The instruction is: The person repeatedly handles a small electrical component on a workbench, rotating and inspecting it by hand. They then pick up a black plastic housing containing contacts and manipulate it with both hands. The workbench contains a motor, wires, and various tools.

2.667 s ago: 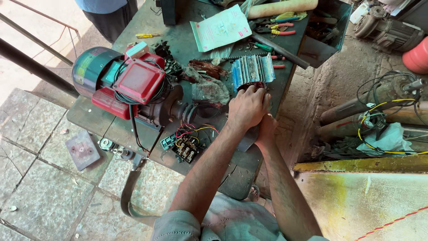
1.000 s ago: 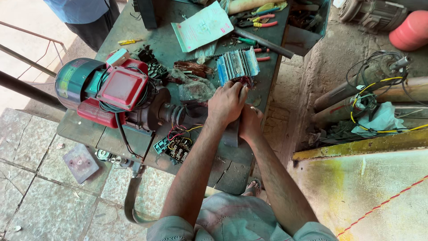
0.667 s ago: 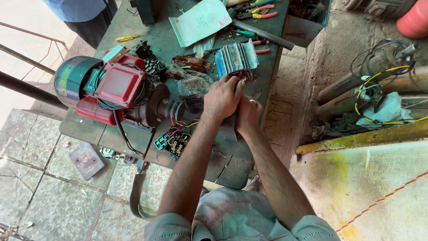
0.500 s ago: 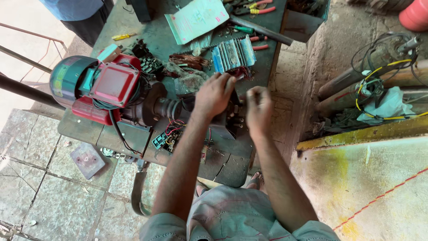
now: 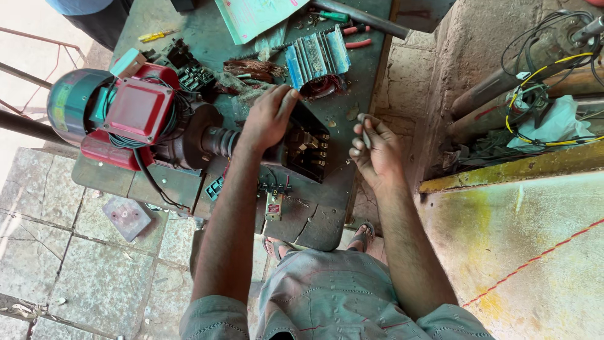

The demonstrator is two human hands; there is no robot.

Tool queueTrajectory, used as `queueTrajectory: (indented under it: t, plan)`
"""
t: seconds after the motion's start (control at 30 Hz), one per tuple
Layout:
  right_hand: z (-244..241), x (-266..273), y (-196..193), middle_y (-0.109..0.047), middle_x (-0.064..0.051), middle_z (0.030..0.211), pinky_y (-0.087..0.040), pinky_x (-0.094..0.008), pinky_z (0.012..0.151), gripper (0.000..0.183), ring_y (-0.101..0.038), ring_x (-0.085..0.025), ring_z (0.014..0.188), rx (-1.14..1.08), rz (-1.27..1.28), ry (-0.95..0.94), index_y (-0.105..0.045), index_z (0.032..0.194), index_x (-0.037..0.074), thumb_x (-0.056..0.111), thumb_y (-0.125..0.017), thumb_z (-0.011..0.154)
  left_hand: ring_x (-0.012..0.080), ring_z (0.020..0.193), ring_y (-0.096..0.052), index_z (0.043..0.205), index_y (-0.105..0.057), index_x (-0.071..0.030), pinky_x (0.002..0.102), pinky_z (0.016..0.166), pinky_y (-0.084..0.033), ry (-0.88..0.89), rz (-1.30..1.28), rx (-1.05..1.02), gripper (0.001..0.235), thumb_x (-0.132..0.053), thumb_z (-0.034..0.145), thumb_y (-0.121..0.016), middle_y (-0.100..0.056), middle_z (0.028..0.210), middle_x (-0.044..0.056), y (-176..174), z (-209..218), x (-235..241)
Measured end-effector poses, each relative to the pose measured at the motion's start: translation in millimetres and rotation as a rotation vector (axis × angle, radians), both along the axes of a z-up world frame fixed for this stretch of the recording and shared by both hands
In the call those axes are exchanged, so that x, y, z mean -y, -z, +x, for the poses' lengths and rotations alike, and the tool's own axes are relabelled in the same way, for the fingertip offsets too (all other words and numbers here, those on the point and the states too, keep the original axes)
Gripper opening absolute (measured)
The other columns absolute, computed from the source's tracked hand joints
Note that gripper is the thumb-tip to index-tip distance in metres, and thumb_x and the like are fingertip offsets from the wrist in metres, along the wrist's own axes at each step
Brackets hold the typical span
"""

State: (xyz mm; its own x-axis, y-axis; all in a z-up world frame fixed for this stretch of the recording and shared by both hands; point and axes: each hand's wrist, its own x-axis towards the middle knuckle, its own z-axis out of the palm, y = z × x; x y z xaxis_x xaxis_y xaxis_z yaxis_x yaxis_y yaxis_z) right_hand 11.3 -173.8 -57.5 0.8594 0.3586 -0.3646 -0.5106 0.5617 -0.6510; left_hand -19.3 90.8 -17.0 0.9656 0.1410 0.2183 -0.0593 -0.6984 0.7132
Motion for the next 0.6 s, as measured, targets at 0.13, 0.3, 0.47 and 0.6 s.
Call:
queueTrajectory:
  t: [0.13, 0.3, 0.47, 0.6]
  plan:
    - [-2, -5, -10, -0.072, -0.003, 0.087, -0.054, -0.025, 0.054, 0.013, -0.063, -0.009, 0.064, 0.051, -0.079, -0.057, -0.072, 0.11, 0.009, 0.015, -0.064, 0.102, 0.0389, 0.11, -0.065, 0.122, -0.066, -0.003, 0.048, 0.094, -0.052, -0.012, 0.045, 0.041, 0.042, -0.039, 0.11, -0.048, -0.067, 0.114, 0.019, -1, -2, 4]
    - [-2, -8, -15, -0.07, -0.003, 0.081, -0.051, -0.025, 0.051, 0.01, -0.06, -0.009, 0.059, 0.171, -0.147, -0.088, -0.07, 0.105, 0.008, 0.017, -0.066, 0.102, 0.0383, 0.104, -0.066, 0.116, -0.065, -0.006, 0.049, 0.088, -0.052, -0.015, 0.109, 0.032, 0.039, -0.039, 0.11, -0.046, -0.065, 0.109, 0.017, -5, 1, 20]
    - [-4, -3, -9, -0.057, 0.003, 0.069, -0.042, -0.022, 0.046, 0.016, -0.049, -0.005, 0.053, 0.261, -0.262, -0.081, -0.065, 0.097, 0.01, 0.025, -0.069, 0.102, 0.0381, 0.099, -0.065, 0.113, -0.065, -0.008, 0.05, 0.085, -0.052, -0.018, 0.153, 0.009, 0.036, -0.038, 0.11, -0.046, -0.063, 0.103, 0.016, -11, 3, 32]
    - [-9, 3, -5, -0.06, 0.002, 0.075, -0.046, -0.023, 0.052, 0.017, -0.055, -0.006, 0.062, 0.399, -0.396, -0.073, -0.066, 0.1, 0.008, 0.024, -0.067, 0.105, 0.038, 0.101, -0.065, 0.114, -0.064, -0.008, 0.049, 0.086, -0.052, -0.011, 0.138, 0.009, 0.035, -0.038, 0.11, -0.047, -0.063, 0.105, 0.016, -15, 1, 33]
